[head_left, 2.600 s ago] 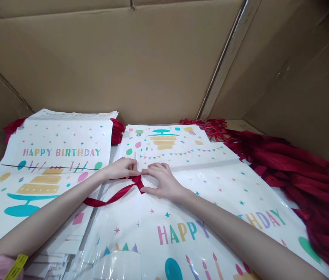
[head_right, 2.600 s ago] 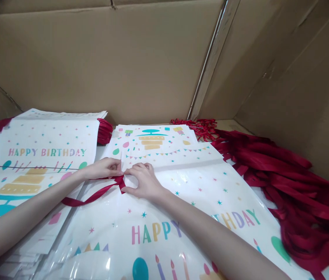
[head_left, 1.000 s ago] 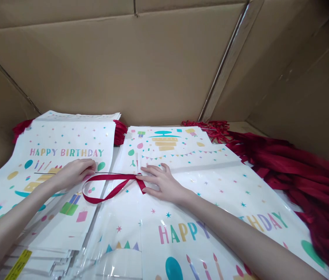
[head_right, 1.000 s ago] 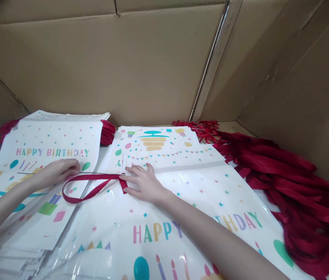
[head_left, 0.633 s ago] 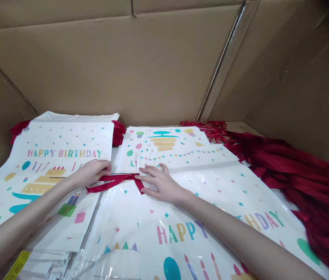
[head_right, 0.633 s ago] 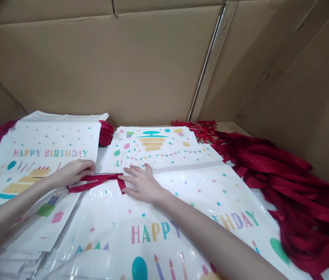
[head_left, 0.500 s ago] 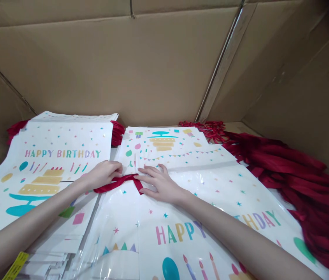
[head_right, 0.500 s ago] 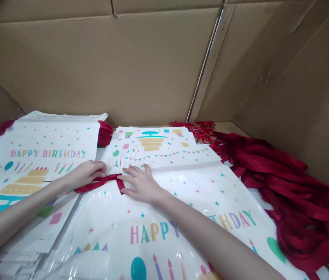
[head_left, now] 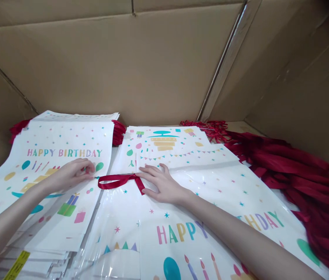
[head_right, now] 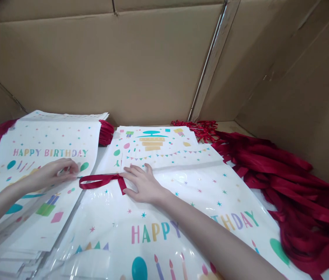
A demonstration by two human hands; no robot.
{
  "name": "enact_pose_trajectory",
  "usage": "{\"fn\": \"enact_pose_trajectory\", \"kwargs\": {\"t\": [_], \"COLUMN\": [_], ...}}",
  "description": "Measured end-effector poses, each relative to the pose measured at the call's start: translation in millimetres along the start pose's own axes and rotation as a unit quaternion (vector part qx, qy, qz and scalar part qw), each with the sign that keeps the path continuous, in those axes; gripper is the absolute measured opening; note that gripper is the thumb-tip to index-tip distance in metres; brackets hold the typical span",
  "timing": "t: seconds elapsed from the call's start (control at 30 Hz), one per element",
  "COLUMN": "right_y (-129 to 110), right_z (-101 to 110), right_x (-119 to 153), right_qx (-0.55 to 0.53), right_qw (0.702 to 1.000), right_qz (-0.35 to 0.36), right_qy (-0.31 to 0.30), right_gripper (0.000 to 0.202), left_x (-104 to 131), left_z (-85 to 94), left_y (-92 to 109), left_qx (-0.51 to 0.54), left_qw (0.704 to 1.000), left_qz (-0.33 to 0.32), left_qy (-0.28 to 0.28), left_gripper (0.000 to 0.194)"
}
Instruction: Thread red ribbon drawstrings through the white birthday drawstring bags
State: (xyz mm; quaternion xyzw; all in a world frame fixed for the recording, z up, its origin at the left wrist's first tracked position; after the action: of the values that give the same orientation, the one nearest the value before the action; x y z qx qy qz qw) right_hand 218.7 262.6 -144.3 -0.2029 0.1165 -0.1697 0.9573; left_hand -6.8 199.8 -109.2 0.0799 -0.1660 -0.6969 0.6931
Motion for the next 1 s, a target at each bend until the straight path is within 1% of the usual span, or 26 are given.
{"fn": "enact_pose_trajectory", "kwargs": {"t": [0.07, 0.13, 0.27, 0.37, 0.53, 0.63, 0.73, 0.83, 0.9, 1.0], "right_y": [-0.1, -0.4, -2.1, -2.8, -1.0, 0.1, 0.8, 1.8, 1.8, 0.9], "right_z": [-0.5, -0.3, 0.3, 0.5, -1.7, -2.4, -3.7, -4.4, -4.4, -4.2], "right_x": [-0.2, -0.3, 0.0, 0.2, -0.3, -0.9, -1.2, -1.3, -1.3, -1.3], "right_qx": [0.002, 0.007, 0.013, 0.013, 0.008, 0.003, 0.004, 0.011, 0.014, 0.013], "right_qw": [1.000, 1.000, 1.000, 1.000, 1.000, 1.000, 1.000, 1.000, 1.000, 1.000], "right_qz": [0.000, 0.000, 0.004, 0.007, 0.002, 0.001, 0.000, -0.002, -0.001, 0.003], "right_qy": [-0.003, -0.004, -0.004, -0.001, -0.009, -0.012, -0.017, -0.017, -0.014, -0.013], "right_gripper": [0.048, 0.047, 0.045, 0.045, 0.049, 0.053, 0.055, 0.058, 0.059, 0.058], "left_x": [9.0, 11.1, 0.5, -13.7, -41.7, -60.1, -74.2, -78.1, -74.6, -63.9], "left_z": [-1.9, -5.9, -12.8, -18.3, -33.0, -48.0, -60.0, -62.4, -58.4, -50.5], "left_y": [-11.1, -14.2, -2.8, 16.0, 62.6, 87.9, 105.1, 109.3, 104.5, 92.0], "left_qx": [-0.011, -0.018, -0.044, -0.066, -0.091, -0.079, -0.046, -0.030, -0.043, -0.058], "left_qw": [1.000, 1.000, 0.999, 0.997, 0.992, 0.991, 0.991, 0.990, 0.989, 0.989], "left_qz": [0.002, -0.004, -0.024, -0.040, -0.088, -0.108, -0.126, -0.138, -0.138, -0.129], "left_qy": [0.002, 0.007, 0.019, 0.015, 0.004, -0.006, -0.009, -0.011, -0.016, -0.033], "left_gripper": [0.029, 0.029, 0.026, 0.023, 0.020, 0.018, 0.021, 0.022, 0.019, 0.010]}}
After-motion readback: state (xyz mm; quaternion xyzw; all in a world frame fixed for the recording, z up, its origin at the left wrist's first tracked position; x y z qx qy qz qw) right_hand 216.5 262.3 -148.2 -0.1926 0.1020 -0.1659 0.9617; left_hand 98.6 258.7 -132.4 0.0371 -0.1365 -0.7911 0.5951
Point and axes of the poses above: each hand's wrist, its own x-axis away from the middle knuckle, its own z-axis out of the back of the hand, y = z × x, the point moved 10 cm from there along -x, towards the middle knuckle, and after that the axes turned 3 degrees about x, right-handed, at the moved point
